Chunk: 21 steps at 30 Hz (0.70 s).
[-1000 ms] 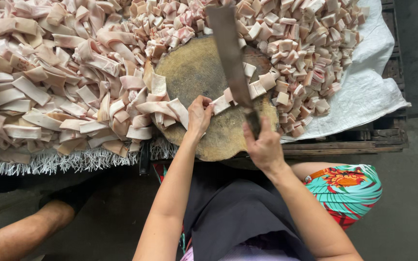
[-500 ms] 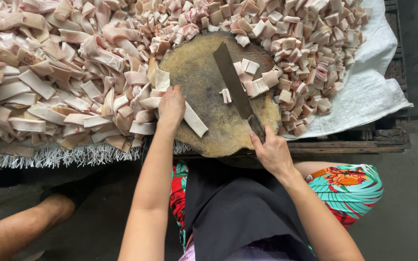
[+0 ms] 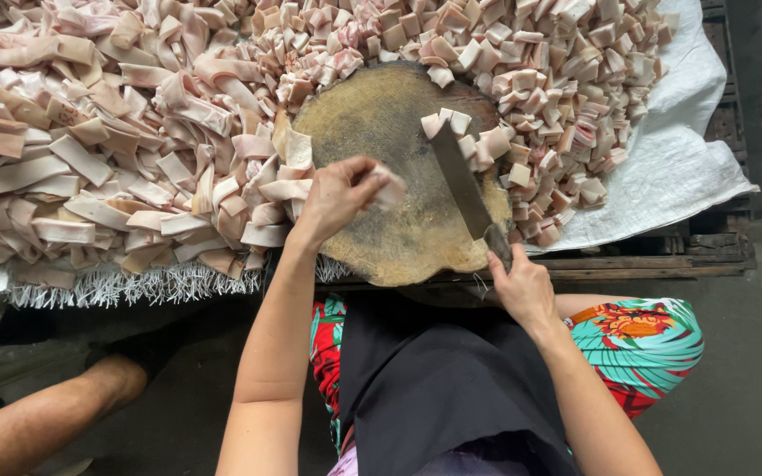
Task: The person chops pieces of animal skin into smaller squares on a large wooden cutting board using a heavy cleaver.
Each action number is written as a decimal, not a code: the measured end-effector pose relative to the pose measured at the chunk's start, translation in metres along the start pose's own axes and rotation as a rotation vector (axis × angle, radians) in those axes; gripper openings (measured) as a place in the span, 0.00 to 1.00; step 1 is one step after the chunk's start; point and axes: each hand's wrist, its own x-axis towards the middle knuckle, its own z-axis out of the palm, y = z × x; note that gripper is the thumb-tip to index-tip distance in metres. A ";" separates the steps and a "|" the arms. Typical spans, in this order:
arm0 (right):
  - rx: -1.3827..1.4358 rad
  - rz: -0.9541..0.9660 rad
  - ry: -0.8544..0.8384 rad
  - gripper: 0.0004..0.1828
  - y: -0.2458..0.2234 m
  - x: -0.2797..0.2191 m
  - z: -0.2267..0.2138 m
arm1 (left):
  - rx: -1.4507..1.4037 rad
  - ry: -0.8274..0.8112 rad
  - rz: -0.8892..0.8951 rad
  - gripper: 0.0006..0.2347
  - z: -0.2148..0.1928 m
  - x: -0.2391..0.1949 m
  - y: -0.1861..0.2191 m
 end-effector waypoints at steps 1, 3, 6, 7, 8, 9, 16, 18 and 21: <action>0.039 0.015 0.013 0.26 0.003 0.002 -0.001 | -0.122 -0.003 -0.031 0.11 0.003 0.001 0.002; 0.092 -0.055 0.019 0.27 0.004 0.006 -0.005 | -0.252 0.109 0.082 0.12 0.011 0.014 -0.005; 0.159 0.099 -0.147 0.28 -0.008 0.009 -0.016 | -0.188 0.185 -0.030 0.12 0.038 0.032 -0.046; 0.178 0.195 -0.231 0.29 -0.014 0.010 -0.019 | -0.123 0.194 -0.113 0.12 0.049 0.038 -0.063; 0.168 0.169 -0.200 0.27 -0.021 0.008 -0.020 | -0.032 0.237 -0.040 0.11 0.056 0.040 -0.081; 0.157 0.144 -0.169 0.26 -0.028 0.005 -0.021 | 0.059 0.279 0.033 0.11 0.061 0.038 -0.098; 0.231 -0.322 0.199 0.21 -0.078 0.005 -0.042 | 0.083 0.360 0.022 0.10 0.063 0.043 -0.132; 0.257 -0.367 0.220 0.22 -0.090 0.017 -0.037 | 0.060 0.362 0.037 0.10 0.062 0.042 -0.130; 0.188 -0.256 0.073 0.23 -0.089 0.041 -0.010 | 0.055 0.360 0.037 0.10 0.061 0.042 -0.129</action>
